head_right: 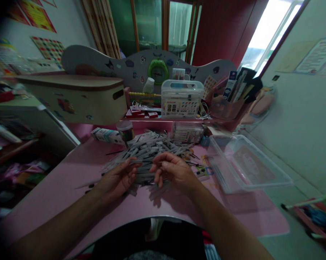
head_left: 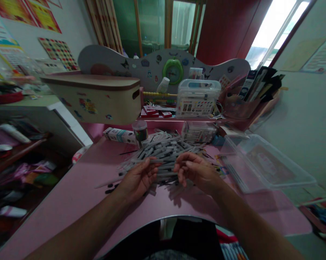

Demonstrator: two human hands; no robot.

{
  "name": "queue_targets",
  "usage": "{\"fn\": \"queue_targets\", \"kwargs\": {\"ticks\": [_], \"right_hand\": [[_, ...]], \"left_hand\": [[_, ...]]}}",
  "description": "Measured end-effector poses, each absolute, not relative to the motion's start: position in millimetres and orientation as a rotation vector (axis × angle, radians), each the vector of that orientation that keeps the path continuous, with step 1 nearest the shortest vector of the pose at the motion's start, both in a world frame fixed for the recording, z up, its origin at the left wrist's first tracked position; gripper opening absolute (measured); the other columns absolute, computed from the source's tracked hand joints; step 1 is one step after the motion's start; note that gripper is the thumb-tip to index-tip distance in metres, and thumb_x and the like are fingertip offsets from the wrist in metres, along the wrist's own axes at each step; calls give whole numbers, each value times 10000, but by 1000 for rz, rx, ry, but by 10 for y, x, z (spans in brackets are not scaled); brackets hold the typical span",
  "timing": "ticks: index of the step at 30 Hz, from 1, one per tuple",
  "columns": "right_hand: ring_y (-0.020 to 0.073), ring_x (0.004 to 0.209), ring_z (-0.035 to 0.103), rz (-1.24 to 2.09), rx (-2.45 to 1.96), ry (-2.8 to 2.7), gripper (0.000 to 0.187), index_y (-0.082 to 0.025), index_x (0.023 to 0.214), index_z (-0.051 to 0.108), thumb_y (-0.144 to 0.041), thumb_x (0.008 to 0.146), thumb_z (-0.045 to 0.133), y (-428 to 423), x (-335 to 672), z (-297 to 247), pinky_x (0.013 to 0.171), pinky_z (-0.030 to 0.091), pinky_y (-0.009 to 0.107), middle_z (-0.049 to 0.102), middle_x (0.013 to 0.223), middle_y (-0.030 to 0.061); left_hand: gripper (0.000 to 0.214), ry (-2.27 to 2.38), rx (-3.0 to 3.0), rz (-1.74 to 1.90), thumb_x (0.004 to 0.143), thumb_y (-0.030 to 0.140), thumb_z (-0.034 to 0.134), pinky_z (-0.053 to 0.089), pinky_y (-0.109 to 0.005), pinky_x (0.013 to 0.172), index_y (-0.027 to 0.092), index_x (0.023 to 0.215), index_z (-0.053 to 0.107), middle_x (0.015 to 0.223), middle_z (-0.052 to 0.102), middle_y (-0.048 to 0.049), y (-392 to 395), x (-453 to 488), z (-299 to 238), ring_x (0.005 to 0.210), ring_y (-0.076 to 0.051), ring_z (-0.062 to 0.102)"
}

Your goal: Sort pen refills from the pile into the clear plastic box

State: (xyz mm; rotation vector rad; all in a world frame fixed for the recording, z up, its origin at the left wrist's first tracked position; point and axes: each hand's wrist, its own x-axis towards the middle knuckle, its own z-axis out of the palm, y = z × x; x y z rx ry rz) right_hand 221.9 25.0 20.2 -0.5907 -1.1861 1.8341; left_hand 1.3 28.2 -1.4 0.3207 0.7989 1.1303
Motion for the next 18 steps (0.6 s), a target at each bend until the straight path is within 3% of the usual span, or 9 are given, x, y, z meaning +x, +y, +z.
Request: {"fn": "queue_targets", "kwargs": {"ticks": [4, 7, 13, 18], "right_hand": [[65, 476, 495, 1687, -728, -1332, 345, -208, 1088, 537, -369, 831, 700, 220, 2111, 92, 459, 399, 172, 587, 666, -55], [53, 483, 434, 1565, -823, -1462, 408, -218, 1083, 521, -301, 760, 755, 241, 2119, 58, 471, 346, 161, 509, 635, -92], [124, 673, 547, 874, -1191, -1637, 149, -180, 882, 596, -311, 810, 596, 485, 2610, 228, 627, 410, 232, 584, 734, -9], [153, 690, 578, 352, -1835, -2037, 139, -159, 779, 647, -184, 829, 520, 613, 3046, 356, 631, 353, 253, 664, 752, 45]], "left_hand": [[198, 738, 358, 1017, 977, 115, 462, 589, -184, 507, 93, 937, 654, 770, 756, -111, 202, 56, 23, 546, -121, 704], [189, 729, 360, 975, 977, 133, 471, 587, -197, 488, 93, 938, 651, 775, 757, -112, 176, 75, 38, 539, -129, 703], [253, 725, 304, 1049, 1003, 135, 396, 582, -177, 499, 106, 933, 637, 763, 760, -109, 245, 6, 39, 526, -115, 701], [321, 705, 299, 1022, 1027, 217, 338, 583, -205, 479, 123, 922, 627, 721, 751, -113, 256, -17, 62, 510, -140, 702]]}}
